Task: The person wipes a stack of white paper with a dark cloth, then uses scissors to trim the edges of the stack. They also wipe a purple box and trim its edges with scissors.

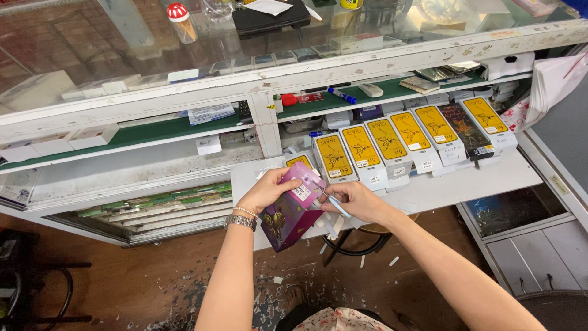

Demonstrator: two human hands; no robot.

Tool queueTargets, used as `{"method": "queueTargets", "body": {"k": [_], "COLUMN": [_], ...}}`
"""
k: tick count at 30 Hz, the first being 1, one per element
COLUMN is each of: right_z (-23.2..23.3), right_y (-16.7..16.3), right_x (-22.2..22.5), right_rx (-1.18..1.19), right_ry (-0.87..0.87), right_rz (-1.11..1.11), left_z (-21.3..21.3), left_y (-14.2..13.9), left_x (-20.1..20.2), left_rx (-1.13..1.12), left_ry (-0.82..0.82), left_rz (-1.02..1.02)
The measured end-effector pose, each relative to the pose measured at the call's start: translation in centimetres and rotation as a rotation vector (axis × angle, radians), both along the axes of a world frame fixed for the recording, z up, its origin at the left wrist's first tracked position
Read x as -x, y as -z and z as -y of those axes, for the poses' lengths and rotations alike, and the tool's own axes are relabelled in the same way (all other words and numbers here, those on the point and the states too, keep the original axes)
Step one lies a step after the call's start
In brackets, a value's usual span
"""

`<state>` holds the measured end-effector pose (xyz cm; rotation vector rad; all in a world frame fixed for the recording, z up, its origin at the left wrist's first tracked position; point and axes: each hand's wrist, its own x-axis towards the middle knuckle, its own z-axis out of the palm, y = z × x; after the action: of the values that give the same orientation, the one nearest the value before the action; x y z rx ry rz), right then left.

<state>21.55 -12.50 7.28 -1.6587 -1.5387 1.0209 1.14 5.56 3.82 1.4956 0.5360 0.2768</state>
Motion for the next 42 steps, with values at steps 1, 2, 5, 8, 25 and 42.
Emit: {"method": "queueTargets", "body": {"k": [1,2,5,8,25,42], "right_z": [0.0,-0.1,-0.7,-1.5,-4.0,-4.5], "right_y": [0.1,0.1,0.1,0.1,-0.8,8.7], "right_x": [0.0,-0.1,-0.3,-0.2,2.1,-2.6], "right_rx": [0.02,0.041,0.068,0.058,0.227,0.127], "right_ry": [0.006,0.012,0.036,0.062,0.115,-0.031], "right_rz": [0.005,0.009,0.036,0.039,-0.18,0.193], "left_z": [-0.1,-0.1,-0.2,-0.1,-1.0,-2.0], "left_y": [0.0,0.0,0.0,0.0,1.6,2.9], "left_x": [0.0,0.0,-0.3,-0.5,0.8,1.8], "left_rx": [0.011,0.022,-0.012,0.02,0.135,0.122], "left_ry": [-0.002,-0.003,0.033,0.051,0.088,-0.039], "left_rz": [-0.009,-0.018,-0.034,-0.029,-0.001,-0.131]}}
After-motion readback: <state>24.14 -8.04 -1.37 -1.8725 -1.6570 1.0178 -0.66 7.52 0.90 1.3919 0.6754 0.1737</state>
